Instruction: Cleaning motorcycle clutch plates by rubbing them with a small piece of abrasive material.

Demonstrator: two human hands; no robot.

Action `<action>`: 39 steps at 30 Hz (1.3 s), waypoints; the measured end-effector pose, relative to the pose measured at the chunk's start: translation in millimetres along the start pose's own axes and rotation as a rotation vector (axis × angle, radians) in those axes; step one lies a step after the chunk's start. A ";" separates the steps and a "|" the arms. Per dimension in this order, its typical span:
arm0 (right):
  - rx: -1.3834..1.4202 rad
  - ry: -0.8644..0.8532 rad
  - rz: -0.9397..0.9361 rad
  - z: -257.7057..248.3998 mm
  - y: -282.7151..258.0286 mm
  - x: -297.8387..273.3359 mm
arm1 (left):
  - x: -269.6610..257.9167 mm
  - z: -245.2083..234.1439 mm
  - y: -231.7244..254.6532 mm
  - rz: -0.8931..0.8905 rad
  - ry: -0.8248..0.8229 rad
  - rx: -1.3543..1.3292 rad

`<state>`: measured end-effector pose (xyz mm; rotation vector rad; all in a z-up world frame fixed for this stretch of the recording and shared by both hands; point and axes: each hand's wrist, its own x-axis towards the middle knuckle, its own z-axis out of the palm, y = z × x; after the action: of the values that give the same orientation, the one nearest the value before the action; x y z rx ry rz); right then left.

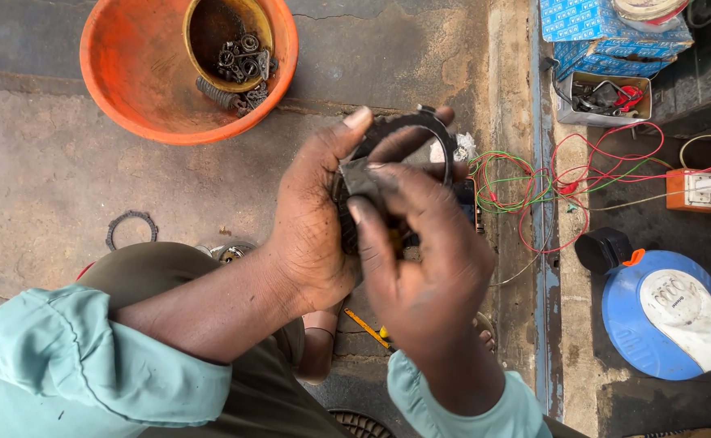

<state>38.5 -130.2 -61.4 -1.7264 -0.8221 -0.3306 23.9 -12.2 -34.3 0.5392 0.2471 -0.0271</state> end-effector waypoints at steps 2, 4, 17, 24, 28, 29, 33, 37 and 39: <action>0.012 -0.017 0.037 -2.1 -3.9 2.5 | 0.3 -3.3 0.0 -0.025 -0.018 -0.049; 0.024 -0.034 0.075 -8.1 -6.2 7.0 | 1.2 -5.7 0.3 -0.051 -0.037 -0.098; 0.236 -0.057 0.149 -30.3 -2.8 10.6 | 3.7 -4.2 1.3 0.004 0.043 0.114; 0.114 -0.022 -0.043 -33.5 2.3 19.6 | -2.8 -5.5 1.6 -0.070 -0.026 0.171; -0.094 -0.052 -0.164 -31.7 -5.5 19.9 | -8.7 4.8 6.1 -0.081 -0.066 0.125; -0.061 -0.060 -0.143 -33.2 -5.2 16.6 | -9.4 3.9 5.1 -0.063 -0.115 0.100; 0.008 -0.077 -0.155 -31.1 -3.8 14.0 | -8.0 -12.2 -4.6 -0.008 -0.186 0.038; 0.022 -0.050 -0.175 -20.9 -0.5 14.3 | -9.4 -2.8 6.2 0.010 -0.278 0.028; 0.018 -0.022 -0.157 -19.3 1.3 14.4 | -6.1 -2.5 5.7 0.046 -0.227 0.069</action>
<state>53.4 -143.1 -47.5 -1.6549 -0.9768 -0.4089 17.9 -6.4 -32.1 0.6049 0.0119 -0.0522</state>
